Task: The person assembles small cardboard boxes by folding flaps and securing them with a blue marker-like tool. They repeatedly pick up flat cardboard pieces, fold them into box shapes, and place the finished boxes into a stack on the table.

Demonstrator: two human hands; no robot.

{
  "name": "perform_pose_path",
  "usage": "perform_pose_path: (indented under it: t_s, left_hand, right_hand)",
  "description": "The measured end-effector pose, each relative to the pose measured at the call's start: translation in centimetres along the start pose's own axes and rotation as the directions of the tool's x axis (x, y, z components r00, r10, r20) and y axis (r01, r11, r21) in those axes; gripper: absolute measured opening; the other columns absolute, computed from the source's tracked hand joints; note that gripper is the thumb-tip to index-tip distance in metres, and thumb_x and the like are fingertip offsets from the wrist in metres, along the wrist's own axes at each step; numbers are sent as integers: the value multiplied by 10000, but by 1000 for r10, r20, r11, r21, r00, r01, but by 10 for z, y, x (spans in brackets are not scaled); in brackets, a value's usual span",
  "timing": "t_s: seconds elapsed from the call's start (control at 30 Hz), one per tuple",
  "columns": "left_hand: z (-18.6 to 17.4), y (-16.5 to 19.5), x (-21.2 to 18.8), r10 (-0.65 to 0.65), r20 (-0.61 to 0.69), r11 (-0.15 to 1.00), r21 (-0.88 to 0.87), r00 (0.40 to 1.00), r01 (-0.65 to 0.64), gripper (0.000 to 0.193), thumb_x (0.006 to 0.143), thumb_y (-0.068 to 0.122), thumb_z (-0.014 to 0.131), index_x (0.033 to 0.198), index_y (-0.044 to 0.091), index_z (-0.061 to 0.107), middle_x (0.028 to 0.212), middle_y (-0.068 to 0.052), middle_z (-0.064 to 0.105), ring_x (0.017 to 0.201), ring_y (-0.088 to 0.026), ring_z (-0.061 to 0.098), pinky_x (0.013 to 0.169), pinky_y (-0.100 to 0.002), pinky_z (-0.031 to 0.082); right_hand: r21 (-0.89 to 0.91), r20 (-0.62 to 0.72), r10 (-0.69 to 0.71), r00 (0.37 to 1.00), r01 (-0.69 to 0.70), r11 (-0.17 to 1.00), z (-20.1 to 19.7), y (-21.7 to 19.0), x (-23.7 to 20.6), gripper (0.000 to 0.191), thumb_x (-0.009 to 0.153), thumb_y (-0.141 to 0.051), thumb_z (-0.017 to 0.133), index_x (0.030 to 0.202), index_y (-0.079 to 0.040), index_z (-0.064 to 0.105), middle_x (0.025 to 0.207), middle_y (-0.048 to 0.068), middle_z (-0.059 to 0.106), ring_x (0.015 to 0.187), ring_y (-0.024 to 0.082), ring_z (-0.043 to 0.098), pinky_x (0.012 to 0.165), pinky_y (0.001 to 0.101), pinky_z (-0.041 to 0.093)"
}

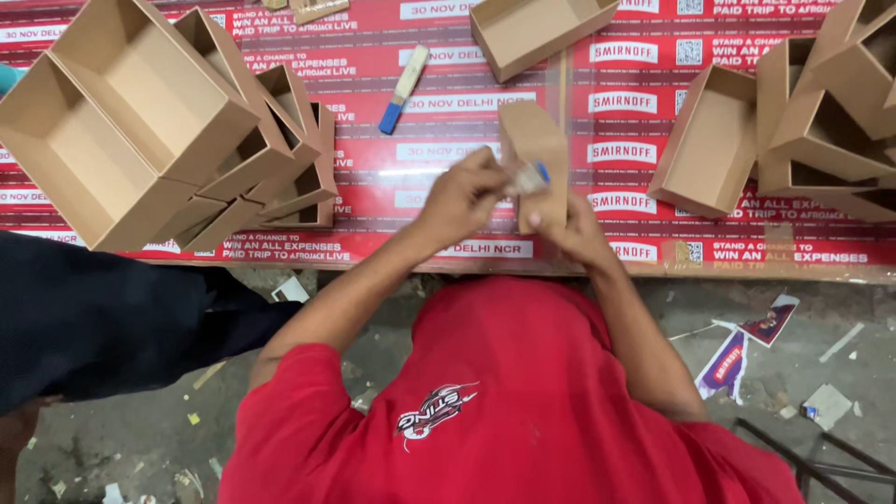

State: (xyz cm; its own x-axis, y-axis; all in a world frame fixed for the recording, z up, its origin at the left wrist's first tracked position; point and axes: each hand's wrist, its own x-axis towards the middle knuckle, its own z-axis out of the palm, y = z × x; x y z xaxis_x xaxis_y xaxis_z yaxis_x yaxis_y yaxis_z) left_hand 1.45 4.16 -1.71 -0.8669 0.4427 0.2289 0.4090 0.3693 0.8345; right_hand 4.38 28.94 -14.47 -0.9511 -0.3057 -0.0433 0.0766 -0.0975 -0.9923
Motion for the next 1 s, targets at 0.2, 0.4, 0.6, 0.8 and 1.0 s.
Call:
perform_pose_path:
  t_s: [0.2, 0.4, 0.6, 0.8, 1.0]
  left_hand:
    - [36, 22, -7, 136, 187, 958, 226, 973, -177, 468, 802, 85, 666, 1254, 185, 736, 1004, -117, 615, 865, -328, 675, 684, -456, 539]
    - [43, 1, -3, 7, 224, 974, 220, 975, -58, 430, 875, 117, 648, 1288, 217, 720, 988, -90, 611, 842, -307, 678, 694, -446, 546]
    - [65, -43, 17, 9, 352, 915, 375, 936, -150, 510, 814, 248, 709, 1323, 258, 674, 983, -112, 606, 805, -323, 684, 655, -471, 536]
    - [37, -108, 136, 45, -59, 896, 443, 997, -14, 466, 897, 245, 696, 1269, 6, 548, 1009, -140, 712, 849, -351, 722, 544, -465, 515]
    - [43, -120, 126, 448, 2, 711, 606, 894, -357, 239, 888, 91, 653, 1115, 108, 724, 961, -88, 662, 763, -299, 675, 614, -458, 516]
  right_hand:
    - [-189, -22, 53, 998, -56, 980, -8, 46, -27, 123, 937, -36, 777, 1050, -16, 731, 983, 80, 763, 933, 164, 719, 822, 309, 581]
    - [-79, -56, 83, 995, -88, 993, -3, 62, -46, 347, 873, -24, 798, 1181, -18, 639, 1102, 62, 726, 1042, 146, 696, 920, 310, 566]
    - [72, -59, 41, 997, -37, 997, 13, 54, -45, 482, 920, -51, 769, 1349, -9, 553, 1186, 53, 680, 1113, 144, 656, 994, 312, 549]
    - [59, -84, -22, 996, 27, 998, 20, 45, -51, 606, 974, -68, 702, 1510, 3, 429, 1342, 66, 603, 1274, 143, 563, 1094, 310, 466]
    - [59, -154, 23, 988, -14, 998, 21, 56, -49, 685, 971, -108, 687, 1553, 7, 344, 1354, 58, 592, 1249, 137, 577, 1055, 306, 498]
